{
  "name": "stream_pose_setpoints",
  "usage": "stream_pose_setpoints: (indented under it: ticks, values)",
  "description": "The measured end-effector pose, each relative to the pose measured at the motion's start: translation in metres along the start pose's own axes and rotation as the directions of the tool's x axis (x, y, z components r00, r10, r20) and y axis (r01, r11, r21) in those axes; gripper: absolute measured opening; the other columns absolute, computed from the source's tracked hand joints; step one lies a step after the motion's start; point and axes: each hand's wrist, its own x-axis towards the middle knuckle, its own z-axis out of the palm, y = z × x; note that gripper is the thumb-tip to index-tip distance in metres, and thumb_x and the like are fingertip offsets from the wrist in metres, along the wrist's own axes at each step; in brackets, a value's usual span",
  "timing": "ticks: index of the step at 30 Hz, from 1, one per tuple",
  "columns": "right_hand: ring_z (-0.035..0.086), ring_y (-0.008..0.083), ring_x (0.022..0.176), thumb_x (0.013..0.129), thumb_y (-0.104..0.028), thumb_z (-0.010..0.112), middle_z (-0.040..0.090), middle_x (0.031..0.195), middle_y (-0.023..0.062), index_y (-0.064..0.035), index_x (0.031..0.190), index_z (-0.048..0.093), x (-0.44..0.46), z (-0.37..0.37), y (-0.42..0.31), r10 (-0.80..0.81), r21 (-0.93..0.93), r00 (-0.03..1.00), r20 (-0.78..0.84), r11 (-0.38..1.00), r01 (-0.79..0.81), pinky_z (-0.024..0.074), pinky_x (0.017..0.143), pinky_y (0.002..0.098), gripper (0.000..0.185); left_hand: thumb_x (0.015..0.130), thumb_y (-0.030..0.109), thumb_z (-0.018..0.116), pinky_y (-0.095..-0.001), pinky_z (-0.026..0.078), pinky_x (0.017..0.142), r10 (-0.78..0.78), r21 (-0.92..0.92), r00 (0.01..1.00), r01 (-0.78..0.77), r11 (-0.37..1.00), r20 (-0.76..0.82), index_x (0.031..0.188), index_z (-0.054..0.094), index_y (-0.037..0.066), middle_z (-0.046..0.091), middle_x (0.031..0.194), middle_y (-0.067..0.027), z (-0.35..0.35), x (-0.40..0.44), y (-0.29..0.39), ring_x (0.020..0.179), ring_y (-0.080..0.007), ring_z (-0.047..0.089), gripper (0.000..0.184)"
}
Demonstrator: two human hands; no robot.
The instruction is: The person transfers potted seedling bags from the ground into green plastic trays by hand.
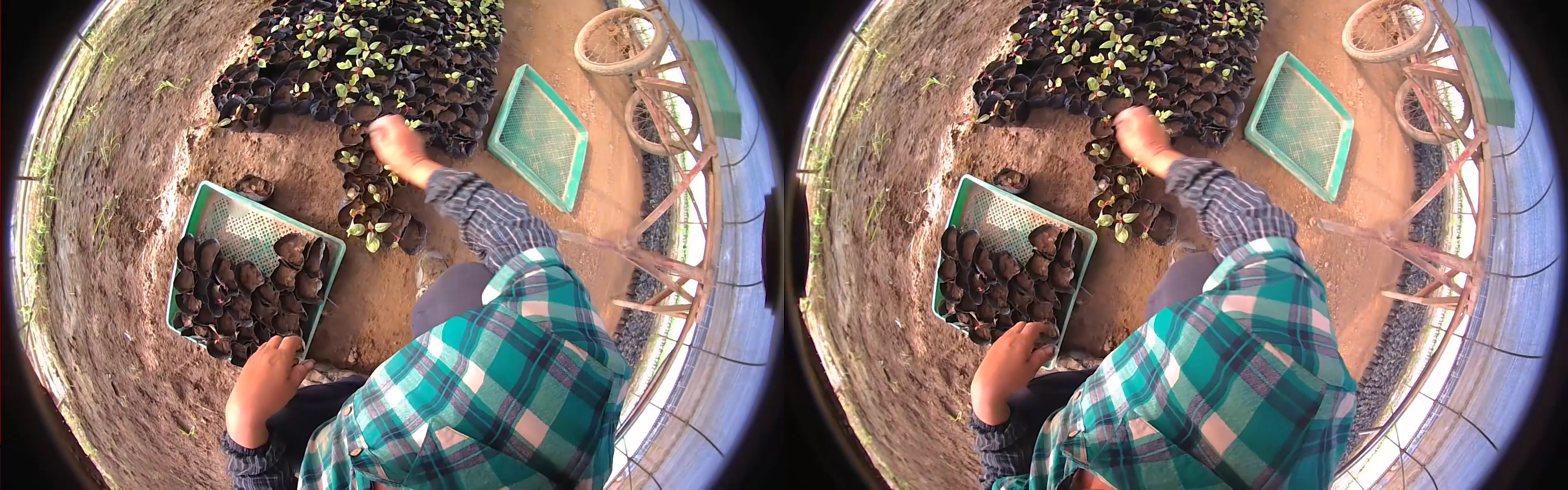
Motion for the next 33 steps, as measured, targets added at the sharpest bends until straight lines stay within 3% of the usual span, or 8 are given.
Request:
stream_pose_setpoints:
  ticks: [3, 5, 8, 15, 19, 25, 30, 33]
  values:
    - [0.064, 0.0405, 0.095, 0.09, -0.028, 0.058, 0.061, 0.105, 0.0202, -0.0108, 0.106, 0.065, 0.008, -0.042, 0.103, 0.343, -0.246, 0.89, -0.302, 0.873, -0.42, 0.0518, 0.079, 0.0512, 0.024, 0.086, 0.019, 0.066, -0.0452, 0.048, 0.081, -0.056, -0.03, 0.998, 0.056, 0.998, -0.013, 0.114, 0.056, 0.001, 0.06, 0.098, -0.019, -0.005, 0.005, 0.005, 0.096, -0.0384, 0.059, 0.034]
    - [0.06, 0.0392, 0.105, 0.09, -0.036, 0.062, 0.053, 0.119, 0.0217, -0.0112, 0.127, 0.053, 0.004, -0.058, 0.148, 0.502, -0.332, 0.821, -0.271, 0.752, -0.569, 0.0506, 0.087, 0.0487, 0.046, 0.086, 0.017, 0.066, -0.0447, 0.048, 0.081, -0.09, -0.047, 0.996, 0.09, 0.995, 0.0, 0.116, 0.056, 0.001, 0.06, 0.099, -0.0192, -0.006, 0.011, 0.007, 0.095, -0.0384, 0.059, 0.035]
    - [0.055, 0.041, 0.113, 0.088, -0.04, 0.066, 0.051, 0.124, 0.0244, -0.0155, 0.139, 0.045, -0.006, -0.05, 0.192, 0.368, -0.272, 0.915, -0.165, 0.875, -0.4, 0.0469, 0.094, 0.0462, 0.06, 0.087, 0.015, 0.065, -0.0434, 0.048, 0.08, -0.118, -0.034, 0.992, 0.119, 0.992, 0.037, 0.117, 0.055, 0.0, 0.059, 0.101, -0.019, -0.007, 0.022, 0.008, 0.093, -0.0376, 0.059, 0.036]
    - [0.058, 0.0407, 0.102, 0.089, -0.016, 0.064, 0.054, 0.111, 0.0193, -0.018, 0.13, 0.051, -0.005, -0.036, 0.199, 0.311, -0.352, 0.949, -0.047, 0.884, -0.307, 0.0487, 0.085, 0.0473, 0.043, 0.087, 0.014, 0.065, -0.0425, 0.048, 0.08, -0.115, -0.024, 0.993, 0.116, 0.993, 0.038, 0.118, 0.053, -0.001, 0.059, 0.101, -0.0195, -0.002, 0.04, 0.004, 0.093, -0.0372, 0.06, 0.037]
    - [0.061, 0.0432, 0.096, 0.083, -0.01, 0.064, 0.061, 0.1, 0.0231, -0.0046, 0.098, 0.062, -0.004, -0.029, 0.214, 0.301, -0.281, 0.937, -0.177, 0.897, -0.342, 0.0506, 0.082, 0.0488, 0.016, 0.086, 0.017, 0.067, -0.0451, 0.047, 0.084, -0.144, -0.022, 0.988, 0.146, 0.989, 0.05, 0.117, 0.055, -0.001, 0.061, 0.101, -0.02, 0.0, 0.041, 0.003, 0.098, -0.0395, 0.058, 0.038]
    - [0.063, 0.0431, 0.091, 0.086, -0.014, 0.058, 0.064, 0.092, 0.0236, -0.0017, 0.089, 0.064, 0.006, -0.028, 0.235, 0.303, -0.4, 0.92, -0.247, 0.833, -0.382, 0.0509, 0.079, 0.0494, 0.014, 0.086, 0.018, 0.066, -0.0456, 0.047, 0.082, -0.033, 0.043, 0.999, 0.033, 0.999, -0.003, 0.113, 0.054, -0.001, 0.058, 0.098, -0.019, 0.0, 0.035, 0.004, 0.095, -0.0389, 0.057, 0.036]
    - [0.061, 0.04, 0.077, 0.082, -0.014, 0.063, 0.062, 0.079, 0.0169, -0.0064, 0.082, 0.062, 0.024, -0.061, 0.201, -0.137, -0.491, 0.94, -0.312, 0.87, -0.036, 0.0481, 0.07, 0.0488, 0.008, 0.086, 0.022, 0.066, -0.0436, 0.046, 0.086, -0.055, 0.08, 0.998, 0.052, 0.995, 0.034, 0.115, 0.053, 0.001, 0.057, 0.098, -0.0174, 0.007, 0.019, 0.001, 0.098, -0.0368, 0.056, 0.038]
    - [0.064, 0.0333, 0.08, 0.083, -0.01, 0.068, 0.066, 0.084, 0.0134, -0.0057, 0.086, 0.063, 0.04, -0.06, 0.122, -0.132, -0.357, 0.966, -0.223, 0.933, 0.045, 0.0511, 0.074, 0.0417, 0.007, 0.085, 0.024, 0.066, -0.0424, 0.046, 0.086, -0.022, 0.111, 0.999, 0.019, 0.994, 0.026, 0.114, 0.054, 0.002, 0.058, 0.099, -0.0154, 0.009, 0.014, 0.003, 0.099, -0.0342, 0.058, 0.038]
